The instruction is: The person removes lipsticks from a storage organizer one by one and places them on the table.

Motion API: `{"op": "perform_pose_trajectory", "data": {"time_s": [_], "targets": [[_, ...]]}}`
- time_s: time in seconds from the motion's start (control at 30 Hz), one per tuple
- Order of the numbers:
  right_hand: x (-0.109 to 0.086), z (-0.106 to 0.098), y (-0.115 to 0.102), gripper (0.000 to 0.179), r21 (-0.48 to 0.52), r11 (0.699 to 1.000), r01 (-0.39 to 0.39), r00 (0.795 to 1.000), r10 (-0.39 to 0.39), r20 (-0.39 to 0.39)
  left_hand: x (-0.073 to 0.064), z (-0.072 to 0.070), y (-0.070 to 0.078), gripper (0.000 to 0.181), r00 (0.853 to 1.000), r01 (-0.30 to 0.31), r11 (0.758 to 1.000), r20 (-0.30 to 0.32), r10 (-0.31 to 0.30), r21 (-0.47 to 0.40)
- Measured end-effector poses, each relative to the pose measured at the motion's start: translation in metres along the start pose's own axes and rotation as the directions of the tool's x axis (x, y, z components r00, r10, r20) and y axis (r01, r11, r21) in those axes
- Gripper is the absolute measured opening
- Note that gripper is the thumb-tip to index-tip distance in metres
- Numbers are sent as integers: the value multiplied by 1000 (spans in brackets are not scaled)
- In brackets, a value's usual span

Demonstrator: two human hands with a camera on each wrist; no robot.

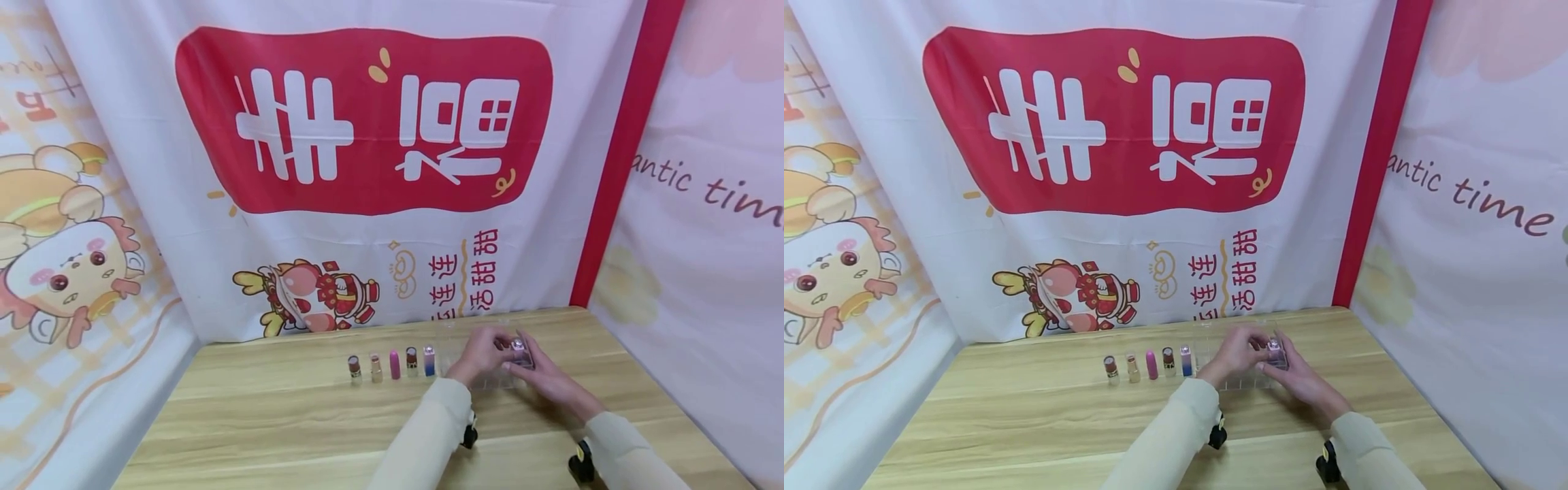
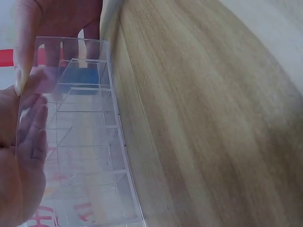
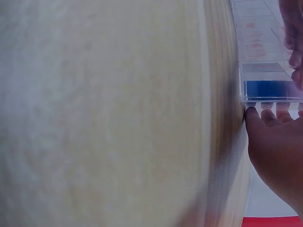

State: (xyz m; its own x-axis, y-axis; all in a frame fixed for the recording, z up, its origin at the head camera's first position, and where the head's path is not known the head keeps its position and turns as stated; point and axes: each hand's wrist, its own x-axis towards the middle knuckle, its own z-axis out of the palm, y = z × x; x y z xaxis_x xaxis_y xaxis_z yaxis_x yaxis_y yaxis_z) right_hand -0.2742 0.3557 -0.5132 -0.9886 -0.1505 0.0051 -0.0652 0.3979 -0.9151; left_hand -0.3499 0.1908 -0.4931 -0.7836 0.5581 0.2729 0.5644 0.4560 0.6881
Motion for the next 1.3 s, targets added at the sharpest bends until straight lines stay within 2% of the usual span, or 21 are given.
{"op": "perform_pose_trajectory", "data": {"time_s": [0.37, 0.8, 1.0, 1.3], "targets": [[0, 1, -3, 98, 4, 1000, 16, 1000, -16, -4, 0, 1, 0, 16, 1000, -3, 999, 2, 3, 38], [2, 2, 3, 92, -1, 999, 36, 999, -36, -3, -2, -1, 1, 14, 1000, 2, 999, 5, -2, -39], [0, 0, 1, 86, -7, 997, 72, 997, -72, -3, -4, -1, 2, 16, 999, -38, 998, -22, 37, -59], [0, 1, -1, 90, -27, 1000, 3, 1000, -3, 1, -9, -6, 4, 22, 989, -119, 981, -110, 103, -154]]}}
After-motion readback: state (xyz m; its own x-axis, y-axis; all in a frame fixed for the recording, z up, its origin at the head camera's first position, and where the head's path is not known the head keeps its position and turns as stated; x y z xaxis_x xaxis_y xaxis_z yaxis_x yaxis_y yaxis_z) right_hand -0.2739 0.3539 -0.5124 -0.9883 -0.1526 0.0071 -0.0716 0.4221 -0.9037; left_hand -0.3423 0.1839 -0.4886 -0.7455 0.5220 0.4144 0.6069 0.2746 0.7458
